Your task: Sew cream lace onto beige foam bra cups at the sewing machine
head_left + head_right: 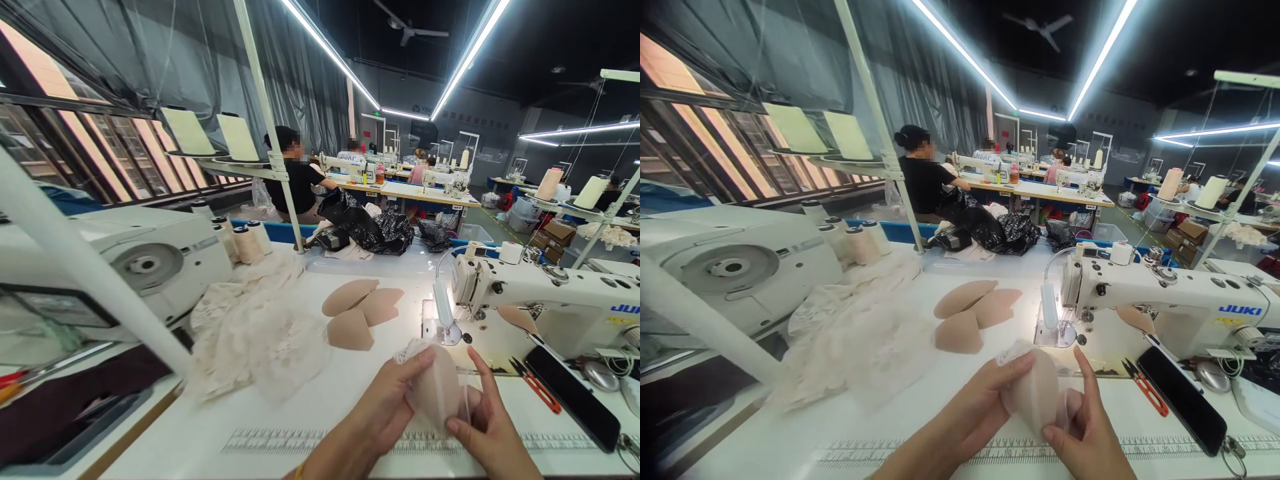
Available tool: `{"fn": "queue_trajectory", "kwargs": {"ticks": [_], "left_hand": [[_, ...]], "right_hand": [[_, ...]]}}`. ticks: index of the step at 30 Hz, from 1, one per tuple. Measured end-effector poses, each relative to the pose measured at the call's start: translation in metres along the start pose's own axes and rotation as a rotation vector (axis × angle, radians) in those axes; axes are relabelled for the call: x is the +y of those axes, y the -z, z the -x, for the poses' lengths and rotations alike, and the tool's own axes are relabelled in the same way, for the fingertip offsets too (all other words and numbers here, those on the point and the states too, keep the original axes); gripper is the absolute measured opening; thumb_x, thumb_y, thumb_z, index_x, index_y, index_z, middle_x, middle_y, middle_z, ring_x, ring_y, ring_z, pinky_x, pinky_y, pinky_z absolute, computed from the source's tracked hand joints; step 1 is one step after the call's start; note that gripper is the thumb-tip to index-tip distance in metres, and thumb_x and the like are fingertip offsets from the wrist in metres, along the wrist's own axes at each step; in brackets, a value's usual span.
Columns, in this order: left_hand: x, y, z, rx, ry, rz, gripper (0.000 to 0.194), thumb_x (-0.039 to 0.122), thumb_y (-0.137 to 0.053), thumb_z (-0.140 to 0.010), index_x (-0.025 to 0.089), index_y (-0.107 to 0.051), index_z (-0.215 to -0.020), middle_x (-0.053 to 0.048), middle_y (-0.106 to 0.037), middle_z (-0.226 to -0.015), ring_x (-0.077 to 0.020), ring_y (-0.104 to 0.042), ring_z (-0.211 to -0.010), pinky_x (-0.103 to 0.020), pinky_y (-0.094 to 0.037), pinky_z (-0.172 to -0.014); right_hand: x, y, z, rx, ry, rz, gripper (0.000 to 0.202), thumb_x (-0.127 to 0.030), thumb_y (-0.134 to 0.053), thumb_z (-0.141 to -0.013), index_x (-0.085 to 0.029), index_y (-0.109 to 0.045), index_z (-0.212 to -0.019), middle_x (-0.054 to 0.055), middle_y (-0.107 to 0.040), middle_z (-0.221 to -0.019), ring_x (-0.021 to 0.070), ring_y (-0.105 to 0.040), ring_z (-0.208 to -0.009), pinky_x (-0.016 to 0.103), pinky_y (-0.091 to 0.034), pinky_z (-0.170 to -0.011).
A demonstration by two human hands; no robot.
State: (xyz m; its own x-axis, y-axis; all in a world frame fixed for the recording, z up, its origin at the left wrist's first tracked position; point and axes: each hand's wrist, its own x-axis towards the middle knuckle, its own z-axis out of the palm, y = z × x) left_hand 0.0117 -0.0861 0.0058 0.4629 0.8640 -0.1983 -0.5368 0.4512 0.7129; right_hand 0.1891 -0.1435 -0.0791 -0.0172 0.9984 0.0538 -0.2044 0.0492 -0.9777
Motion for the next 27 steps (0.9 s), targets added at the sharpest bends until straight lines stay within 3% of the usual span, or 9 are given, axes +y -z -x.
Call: {"fn": "queue_trajectory", "kwargs": {"ticks": [2, 4, 6, 8, 10, 13, 16, 20, 27], "left_hand": [[0.013, 0.002, 0.002, -0.220, -0.002, -0.209, 0.045, 0.045, -0.089, -0.072, 0.016, -0.077, -0.104, -0.010, -0.075, -0.090, -0.0261, -0.069, -0.083, -0.034, -0.055, -0.078], [0.026, 0.006, -0.001, -0.518, -0.053, -0.618, 0.037, 0.044, -0.084, -0.077, 0.019, -0.076, -0.104, -0.007, -0.074, -0.092, -0.0260, -0.067, -0.085, -0.038, -0.054, -0.084], [0.035, 0.010, -0.012, -0.761, -0.230, -1.166, 0.010, 0.027, -0.076, -0.081, 0.021, -0.074, -0.089, -0.005, -0.074, -0.094, -0.0256, -0.065, -0.090, -0.044, -0.048, -0.097], [0.039, 0.013, -0.029, -0.886, -0.435, -1.615, 0.013, 0.007, -0.067, -0.076, 0.020, -0.068, -0.074, -0.003, -0.073, -0.096, -0.0251, -0.064, -0.096, -0.049, -0.040, -0.106], [0.041, 0.015, -0.047, -0.921, -0.515, -1.818, 0.022, -0.003, -0.061, -0.070, 0.018, -0.064, -0.068, -0.003, -0.073, -0.096, -0.0228, -0.065, -0.095, -0.047, -0.038, -0.107], [0.041, 0.019, -0.065, -0.918, -0.481, -1.824, 0.020, -0.001, -0.063, -0.071, 0.017, -0.061, -0.064, -0.002, -0.074, -0.093, -0.0177, -0.064, -0.082, -0.041, -0.040, -0.104], [0.040, 0.025, -0.070, -0.885, -0.511, -1.770, 0.022, 0.003, -0.065, -0.077, 0.016, -0.058, -0.061, -0.002, -0.074, -0.091, -0.0158, -0.063, -0.077, -0.039, -0.038, -0.103], [0.039, 0.028, -0.068, -0.833, -0.538, -1.741, 0.020, 0.004, -0.065, -0.079, 0.018, -0.063, -0.065, -0.001, -0.076, -0.096, -0.0171, -0.064, -0.082, -0.040, -0.034, -0.104], [0.040, 0.028, -0.073, -0.829, -0.647, -1.782, 0.023, 0.002, -0.065, -0.079, 0.018, -0.061, -0.063, 0.001, -0.074, -0.094, -0.0176, -0.060, -0.078, -0.035, -0.035, -0.085]], "right_hand": [[-0.006, 0.012, -0.005, -0.012, 0.090, 0.193, 0.104, -0.050, -0.078, -0.087, -0.033, -0.013, -0.167, 0.003, -0.073, -0.095, 0.0262, -0.070, -0.087, 0.043, -0.052, -0.086], [-0.017, 0.024, -0.020, -0.050, 0.281, 0.501, 0.074, -0.044, -0.070, -0.094, -0.031, -0.038, -0.159, 0.009, -0.073, -0.110, 0.0281, -0.068, -0.101, 0.044, -0.051, -0.092], [-0.028, 0.035, -0.045, -0.160, 0.515, 0.867, 0.030, -0.032, -0.057, -0.102, -0.028, -0.065, -0.130, 0.010, -0.073, -0.110, 0.0268, -0.065, -0.102, 0.040, -0.050, -0.089], [-0.033, 0.044, -0.073, -0.281, 0.706, 1.115, 0.023, -0.021, -0.050, -0.104, -0.026, -0.072, -0.096, 0.006, -0.073, -0.090, 0.0244, -0.062, -0.090, 0.038, -0.047, -0.080], [-0.029, 0.051, -0.096, -0.347, 0.802, 1.262, 0.027, -0.010, -0.050, -0.101, -0.024, -0.069, -0.087, 0.004, -0.073, -0.086, 0.0229, -0.060, -0.087, 0.035, -0.044, -0.074], [-0.019, 0.062, -0.111, -0.352, 0.850, 1.357, 0.025, -0.002, -0.053, -0.096, -0.022, -0.068, -0.094, 0.003, -0.077, -0.102, 0.0214, -0.062, -0.095, 0.032, -0.042, -0.072], [-0.016, 0.068, -0.106, -0.347, 0.832, 1.317, 0.032, 0.002, -0.053, -0.093, -0.024, -0.069, -0.103, 0.001, -0.077, -0.113, 0.0209, -0.064, -0.101, 0.032, -0.044, -0.076], [-0.023, 0.066, -0.098, -0.313, 0.842, 1.267, 0.038, 0.004, -0.052, -0.089, -0.025, -0.069, -0.106, 0.000, -0.079, -0.110, 0.0215, -0.065, -0.097, 0.034, -0.048, -0.078], [-0.027, 0.063, -0.101, -0.265, 0.780, 1.281, 0.043, 0.003, -0.052, -0.088, -0.026, -0.070, -0.114, 0.002, -0.079, -0.112, 0.0233, -0.067, -0.098, 0.035, -0.054, -0.079]]}}
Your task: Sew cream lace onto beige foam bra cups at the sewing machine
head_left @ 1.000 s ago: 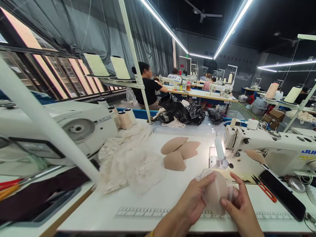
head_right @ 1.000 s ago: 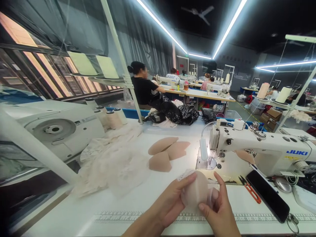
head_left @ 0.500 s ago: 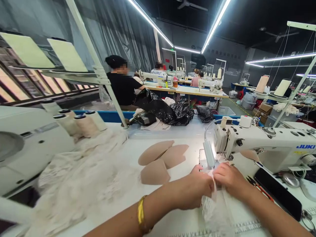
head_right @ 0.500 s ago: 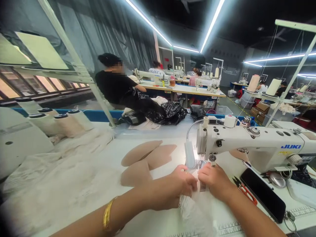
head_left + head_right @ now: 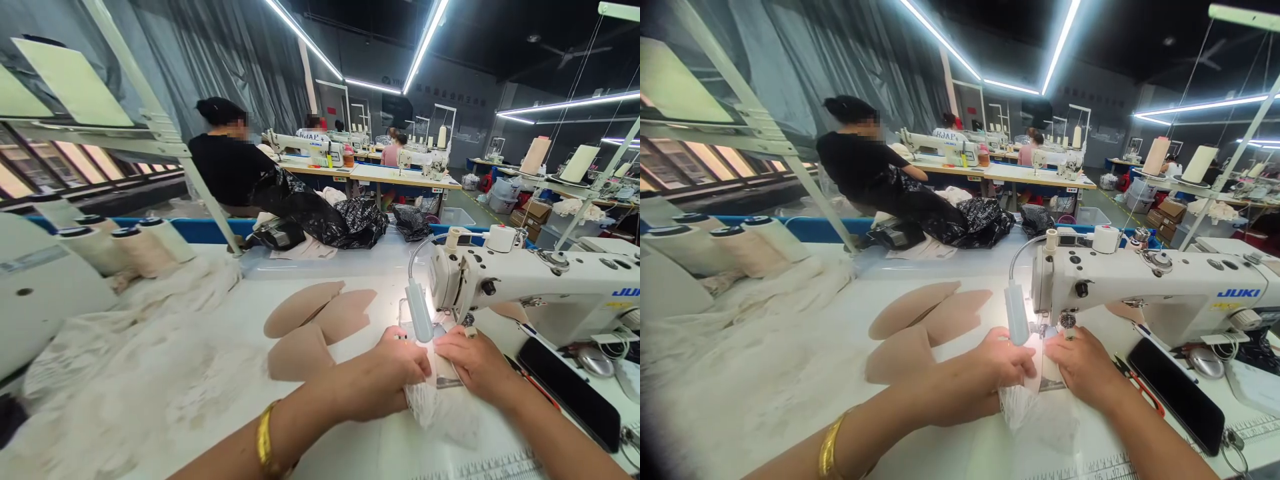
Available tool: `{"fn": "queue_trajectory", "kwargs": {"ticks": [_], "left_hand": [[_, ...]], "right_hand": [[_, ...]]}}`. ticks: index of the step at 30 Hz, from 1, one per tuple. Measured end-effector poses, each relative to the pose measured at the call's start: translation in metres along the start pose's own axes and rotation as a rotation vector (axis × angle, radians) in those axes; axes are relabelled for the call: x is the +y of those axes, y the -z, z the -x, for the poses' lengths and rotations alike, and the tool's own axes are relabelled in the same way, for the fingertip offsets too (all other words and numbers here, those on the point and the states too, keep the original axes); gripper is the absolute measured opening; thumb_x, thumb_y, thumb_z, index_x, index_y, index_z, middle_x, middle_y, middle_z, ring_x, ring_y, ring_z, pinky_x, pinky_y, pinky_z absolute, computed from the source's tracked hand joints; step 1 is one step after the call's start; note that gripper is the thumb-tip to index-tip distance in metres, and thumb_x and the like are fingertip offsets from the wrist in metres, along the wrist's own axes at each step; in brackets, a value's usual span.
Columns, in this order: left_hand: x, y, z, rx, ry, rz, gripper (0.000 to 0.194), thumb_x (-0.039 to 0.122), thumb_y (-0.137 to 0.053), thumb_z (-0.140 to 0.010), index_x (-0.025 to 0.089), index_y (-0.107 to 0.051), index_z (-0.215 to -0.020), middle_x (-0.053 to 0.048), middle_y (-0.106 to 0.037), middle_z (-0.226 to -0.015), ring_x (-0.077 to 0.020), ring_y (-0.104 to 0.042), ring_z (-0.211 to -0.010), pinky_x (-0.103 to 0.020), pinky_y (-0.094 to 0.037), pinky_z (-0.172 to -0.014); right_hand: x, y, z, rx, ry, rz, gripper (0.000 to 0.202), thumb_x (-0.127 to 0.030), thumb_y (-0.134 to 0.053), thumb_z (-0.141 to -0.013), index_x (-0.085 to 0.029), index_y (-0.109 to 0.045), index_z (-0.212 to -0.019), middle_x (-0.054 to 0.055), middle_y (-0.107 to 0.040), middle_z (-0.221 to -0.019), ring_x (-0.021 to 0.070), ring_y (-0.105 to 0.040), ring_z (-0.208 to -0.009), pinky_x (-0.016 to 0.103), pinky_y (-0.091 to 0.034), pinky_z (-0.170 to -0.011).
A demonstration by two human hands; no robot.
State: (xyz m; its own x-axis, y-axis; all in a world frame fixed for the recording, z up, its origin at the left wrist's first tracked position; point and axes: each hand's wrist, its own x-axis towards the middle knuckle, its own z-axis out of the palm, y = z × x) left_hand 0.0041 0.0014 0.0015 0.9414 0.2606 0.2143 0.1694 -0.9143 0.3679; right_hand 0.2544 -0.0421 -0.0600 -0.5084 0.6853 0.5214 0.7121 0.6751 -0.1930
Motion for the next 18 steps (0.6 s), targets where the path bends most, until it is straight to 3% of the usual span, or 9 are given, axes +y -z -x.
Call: {"fn": "queue_trajectory", "kwargs": {"ticks": [6, 18], "left_hand": [[-0.0016, 0.0006, -0.0012, -0.014, -0.030, -0.002, 0.024, 0.000, -0.062, -0.080, 0.018, -0.063, -0.065, 0.002, -0.072, -0.093, -0.0136, -0.053, -0.067, -0.037, -0.034, -0.084], [-0.0015, -0.0077, 0.0024, 0.069, -0.008, 0.077, 0.021, 0.002, -0.062, -0.078, 0.016, -0.057, -0.063, 0.003, -0.074, -0.103, -0.0159, -0.060, -0.080, -0.037, -0.033, -0.082]], "right_hand": [[0.0056, -0.0016, 0.0030, -0.043, -0.018, 0.026, 0.040, -0.001, -0.054, -0.091, -0.028, -0.071, -0.115, 0.004, -0.079, -0.112, 0.0233, -0.068, -0.101, 0.035, -0.057, -0.080], [0.0084, -0.0025, 0.0076, -0.074, -0.061, 0.046, 0.042, -0.002, -0.054, -0.092, -0.028, -0.072, -0.118, 0.004, -0.079, -0.114, 0.0241, -0.069, -0.105, 0.036, -0.058, -0.086]]}}
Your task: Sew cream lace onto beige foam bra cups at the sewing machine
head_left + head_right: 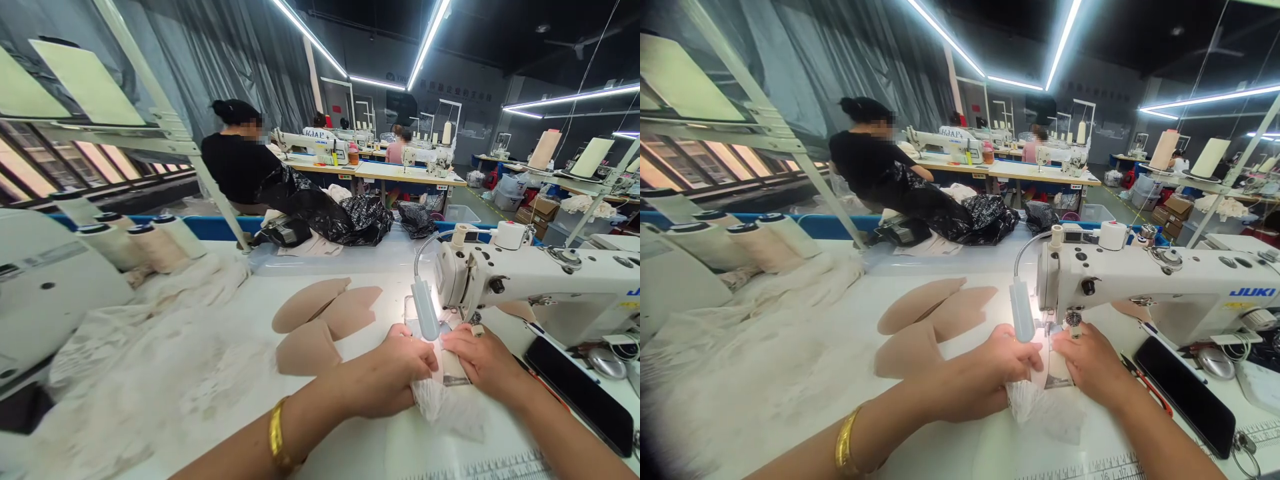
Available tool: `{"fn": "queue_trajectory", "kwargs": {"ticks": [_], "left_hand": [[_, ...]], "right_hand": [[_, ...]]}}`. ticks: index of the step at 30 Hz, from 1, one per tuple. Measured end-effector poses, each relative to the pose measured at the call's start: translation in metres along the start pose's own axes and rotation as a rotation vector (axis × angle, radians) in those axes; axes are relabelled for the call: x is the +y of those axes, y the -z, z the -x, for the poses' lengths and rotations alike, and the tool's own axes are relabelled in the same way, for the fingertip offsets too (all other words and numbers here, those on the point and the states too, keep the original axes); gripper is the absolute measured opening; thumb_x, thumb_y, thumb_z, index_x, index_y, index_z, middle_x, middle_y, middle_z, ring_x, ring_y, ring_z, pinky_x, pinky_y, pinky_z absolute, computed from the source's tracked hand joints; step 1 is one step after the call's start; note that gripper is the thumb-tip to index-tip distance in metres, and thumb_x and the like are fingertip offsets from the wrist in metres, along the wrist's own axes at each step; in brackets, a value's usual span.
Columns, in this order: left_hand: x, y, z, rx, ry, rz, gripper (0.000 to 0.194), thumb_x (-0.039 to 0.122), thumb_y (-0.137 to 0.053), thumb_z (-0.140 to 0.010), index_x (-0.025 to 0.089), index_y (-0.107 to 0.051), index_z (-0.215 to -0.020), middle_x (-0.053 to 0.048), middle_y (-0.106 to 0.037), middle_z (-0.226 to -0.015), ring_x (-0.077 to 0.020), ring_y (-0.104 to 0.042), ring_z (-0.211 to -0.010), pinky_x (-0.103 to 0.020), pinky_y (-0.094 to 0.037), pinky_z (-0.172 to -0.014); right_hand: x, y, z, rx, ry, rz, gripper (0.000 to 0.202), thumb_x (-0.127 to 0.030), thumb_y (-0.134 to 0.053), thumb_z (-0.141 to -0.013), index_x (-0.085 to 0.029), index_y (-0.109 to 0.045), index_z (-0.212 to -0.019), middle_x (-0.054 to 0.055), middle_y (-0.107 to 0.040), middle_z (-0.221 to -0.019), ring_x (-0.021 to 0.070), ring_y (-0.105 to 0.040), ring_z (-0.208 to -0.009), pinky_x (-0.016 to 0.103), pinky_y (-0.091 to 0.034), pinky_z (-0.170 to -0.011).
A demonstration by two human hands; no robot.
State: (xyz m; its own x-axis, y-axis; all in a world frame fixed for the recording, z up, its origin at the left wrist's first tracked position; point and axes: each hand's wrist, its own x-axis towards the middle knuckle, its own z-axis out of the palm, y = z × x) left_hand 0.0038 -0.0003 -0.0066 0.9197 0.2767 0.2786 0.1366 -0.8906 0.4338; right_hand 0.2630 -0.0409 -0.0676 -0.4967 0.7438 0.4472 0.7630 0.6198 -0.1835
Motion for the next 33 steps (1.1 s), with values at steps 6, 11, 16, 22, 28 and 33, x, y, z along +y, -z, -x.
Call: {"fn": "queue_trajectory", "kwargs": {"ticks": [6, 11, 16, 22, 28, 33], "left_hand": [[-0.009, 0.005, -0.006, -0.055, -0.003, -0.020, 0.019, 0.000, -0.059, -0.075, 0.017, -0.056, -0.066, 0.004, -0.073, -0.093, -0.0121, -0.060, -0.072, -0.036, -0.033, -0.086], [-0.015, 0.009, -0.010, -0.083, 0.035, -0.055, 0.019, 0.000, -0.057, -0.075, 0.017, -0.057, -0.068, 0.004, -0.071, -0.084, -0.0145, -0.061, -0.079, -0.035, -0.033, -0.092], [-0.018, 0.003, -0.007, -0.020, -0.012, -0.159, 0.022, -0.003, -0.054, -0.075, 0.019, -0.060, -0.072, 0.003, -0.073, -0.083, -0.0145, -0.060, -0.072, -0.035, -0.034, -0.091], [-0.019, -0.004, -0.004, 0.039, -0.065, -0.169, 0.026, -0.006, -0.050, -0.063, 0.019, -0.056, -0.067, 0.004, -0.073, -0.077, -0.0127, -0.056, -0.062, -0.035, -0.032, -0.089], [-0.025, -0.004, -0.008, 0.062, -0.065, -0.208, 0.023, -0.006, -0.051, -0.065, 0.018, -0.048, -0.063, 0.005, -0.068, -0.068, -0.0118, -0.053, -0.060, -0.032, -0.032, -0.082], [-0.033, -0.010, -0.011, 0.095, -0.031, -0.296, 0.020, 0.003, -0.058, -0.074, 0.022, -0.062, -0.075, 0.003, -0.063, -0.063, -0.0168, -0.059, -0.067, -0.033, -0.034, -0.085]], "right_hand": [[0.006, -0.002, 0.004, -0.001, -0.023, 0.027, 0.051, 0.003, -0.052, -0.084, -0.026, -0.070, -0.121, 0.005, -0.079, -0.112, 0.0264, -0.068, -0.110, 0.040, -0.058, -0.089], [0.004, 0.001, 0.003, 0.011, -0.001, 0.022, 0.045, 0.003, -0.052, -0.083, -0.025, -0.070, -0.114, 0.006, -0.079, -0.101, 0.0277, -0.067, -0.104, 0.041, -0.056, -0.087], [-0.007, 0.011, 0.000, 0.012, 0.062, -0.023, 0.033, -0.004, -0.052, -0.094, -0.027, -0.068, -0.112, 0.003, -0.076, -0.096, 0.0223, -0.065, -0.086, 0.035, -0.048, -0.078], [-0.029, 0.026, -0.005, -0.044, 0.148, -0.154, 0.025, -0.010, -0.050, -0.103, -0.026, -0.067, -0.112, 0.001, -0.076, -0.102, 0.0202, -0.062, -0.091, 0.035, -0.044, -0.079], [-0.030, 0.025, -0.004, -0.064, 0.170, -0.186, 0.029, -0.004, -0.051, -0.100, -0.025, -0.066, -0.111, 0.001, -0.076, -0.109, 0.0205, -0.060, -0.097, 0.036, -0.046, -0.082], [-0.028, 0.024, -0.004, -0.076, 0.158, -0.184, 0.032, -0.002, -0.049, -0.099, -0.025, -0.065, -0.112, 0.001, -0.076, -0.107, 0.0207, -0.061, -0.096, 0.037, -0.047, -0.081]]}}
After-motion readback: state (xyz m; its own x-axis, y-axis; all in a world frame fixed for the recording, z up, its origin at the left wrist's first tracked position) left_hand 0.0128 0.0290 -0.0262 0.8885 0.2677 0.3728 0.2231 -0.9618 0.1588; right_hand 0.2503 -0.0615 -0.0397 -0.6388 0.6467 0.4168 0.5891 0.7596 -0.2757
